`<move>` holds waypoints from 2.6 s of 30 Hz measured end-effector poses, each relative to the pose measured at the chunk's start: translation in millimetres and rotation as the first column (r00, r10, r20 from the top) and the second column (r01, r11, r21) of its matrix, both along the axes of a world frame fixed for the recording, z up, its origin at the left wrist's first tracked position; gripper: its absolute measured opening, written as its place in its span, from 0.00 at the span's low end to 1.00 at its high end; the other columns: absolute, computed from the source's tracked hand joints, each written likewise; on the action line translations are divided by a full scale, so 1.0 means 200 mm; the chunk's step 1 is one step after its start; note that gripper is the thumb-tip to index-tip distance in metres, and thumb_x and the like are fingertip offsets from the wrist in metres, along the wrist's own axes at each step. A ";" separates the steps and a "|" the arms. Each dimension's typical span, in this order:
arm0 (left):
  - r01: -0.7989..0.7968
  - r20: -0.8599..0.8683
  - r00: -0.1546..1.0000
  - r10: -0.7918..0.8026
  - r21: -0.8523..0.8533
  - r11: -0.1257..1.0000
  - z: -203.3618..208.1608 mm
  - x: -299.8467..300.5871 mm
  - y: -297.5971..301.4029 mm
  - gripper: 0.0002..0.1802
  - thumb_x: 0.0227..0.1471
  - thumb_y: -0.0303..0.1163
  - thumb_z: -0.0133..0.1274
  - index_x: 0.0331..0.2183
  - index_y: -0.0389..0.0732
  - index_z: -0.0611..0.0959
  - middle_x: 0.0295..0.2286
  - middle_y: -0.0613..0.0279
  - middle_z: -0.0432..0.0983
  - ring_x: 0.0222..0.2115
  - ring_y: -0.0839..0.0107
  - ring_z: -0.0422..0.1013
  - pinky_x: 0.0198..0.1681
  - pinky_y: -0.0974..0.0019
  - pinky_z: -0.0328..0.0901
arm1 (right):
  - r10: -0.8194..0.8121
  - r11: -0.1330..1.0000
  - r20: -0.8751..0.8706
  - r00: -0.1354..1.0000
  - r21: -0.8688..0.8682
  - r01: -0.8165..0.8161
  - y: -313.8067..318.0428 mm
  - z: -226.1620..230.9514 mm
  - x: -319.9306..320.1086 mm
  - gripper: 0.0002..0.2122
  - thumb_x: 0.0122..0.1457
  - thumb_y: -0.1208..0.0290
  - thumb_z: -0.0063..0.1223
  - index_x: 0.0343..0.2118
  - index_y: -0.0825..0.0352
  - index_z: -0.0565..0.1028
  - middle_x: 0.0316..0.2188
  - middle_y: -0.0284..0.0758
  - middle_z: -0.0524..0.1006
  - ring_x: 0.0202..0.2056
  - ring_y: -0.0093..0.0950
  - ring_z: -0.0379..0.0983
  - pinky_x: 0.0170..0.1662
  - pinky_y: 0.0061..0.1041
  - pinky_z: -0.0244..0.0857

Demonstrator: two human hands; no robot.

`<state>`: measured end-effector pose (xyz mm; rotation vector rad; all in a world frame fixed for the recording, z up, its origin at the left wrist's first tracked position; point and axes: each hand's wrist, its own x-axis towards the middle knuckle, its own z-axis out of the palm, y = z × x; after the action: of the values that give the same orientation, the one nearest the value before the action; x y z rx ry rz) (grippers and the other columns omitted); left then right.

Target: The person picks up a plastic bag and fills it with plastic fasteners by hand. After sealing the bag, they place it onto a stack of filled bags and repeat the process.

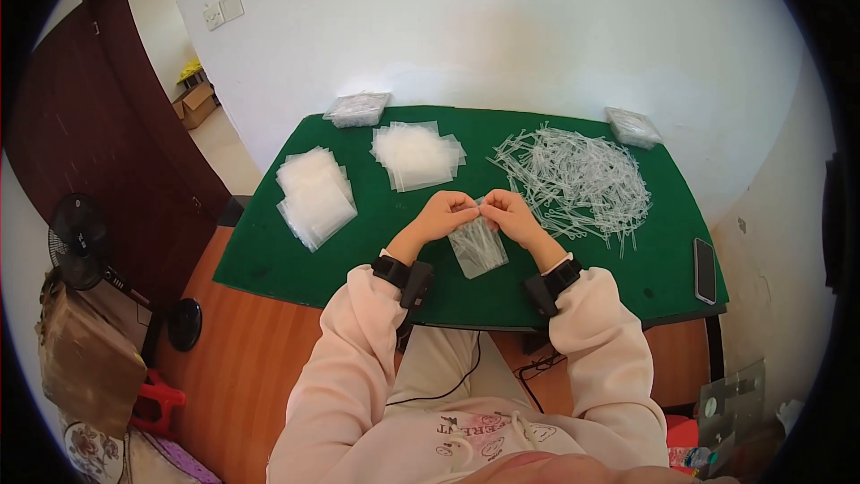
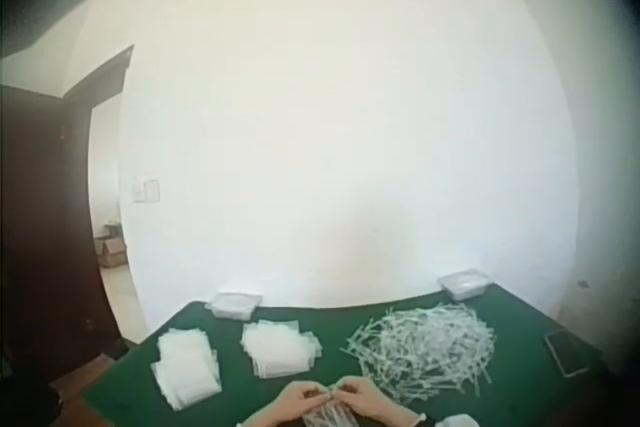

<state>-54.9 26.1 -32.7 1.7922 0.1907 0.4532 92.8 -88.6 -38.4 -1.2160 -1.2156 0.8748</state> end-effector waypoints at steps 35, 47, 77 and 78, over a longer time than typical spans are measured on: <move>-0.167 0.042 0.984 0.173 0.545 0.821 -0.04 0.01 0.00 0.09 0.37 0.33 0.52 0.20 0.37 0.78 0.16 0.60 0.72 0.17 0.70 0.67 0.22 0.69 0.62 | -0.303 0.945 0.707 0.639 0.312 0.102 -0.01 -0.05 -0.01 0.06 0.44 0.71 0.50 0.22 0.68 0.71 0.18 0.36 0.71 0.21 0.32 0.67 0.25 0.27 0.61; -0.225 -0.060 0.958 0.282 0.456 0.861 -0.02 -0.03 0.05 0.09 0.38 0.33 0.53 0.20 0.35 0.78 0.15 0.63 0.71 0.17 0.76 0.66 0.22 0.72 0.60 | -0.243 0.960 0.590 0.770 0.033 0.278 -0.03 0.00 0.10 0.09 0.45 0.66 0.52 0.20 0.69 0.71 0.16 0.35 0.70 0.19 0.28 0.66 0.24 0.25 0.60; -0.179 -0.043 0.975 0.219 0.437 0.882 -0.01 -0.04 0.07 0.08 0.40 0.31 0.52 0.21 0.35 0.78 0.16 0.63 0.71 0.18 0.78 0.64 0.24 0.73 0.60 | -0.289 0.950 0.572 0.767 0.073 0.304 -0.05 0.02 0.12 0.07 0.44 0.69 0.52 0.20 0.68 0.71 0.16 0.36 0.70 0.20 0.29 0.66 0.25 0.26 0.59; -0.178 -0.037 0.974 0.221 0.475 0.862 -0.01 -0.04 0.06 0.08 0.40 0.31 0.52 0.21 0.35 0.78 0.16 0.63 0.71 0.18 0.78 0.64 0.23 0.73 0.60 | -0.284 0.957 0.619 0.732 0.132 0.259 -0.05 0.02 0.11 0.07 0.44 0.69 0.52 0.19 0.68 0.71 0.17 0.36 0.70 0.20 0.30 0.66 0.25 0.26 0.60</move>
<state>-63.2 38.5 -35.5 2.2858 0.3577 0.6043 115.1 -98.9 -34.7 -1.6849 -1.5145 0.2008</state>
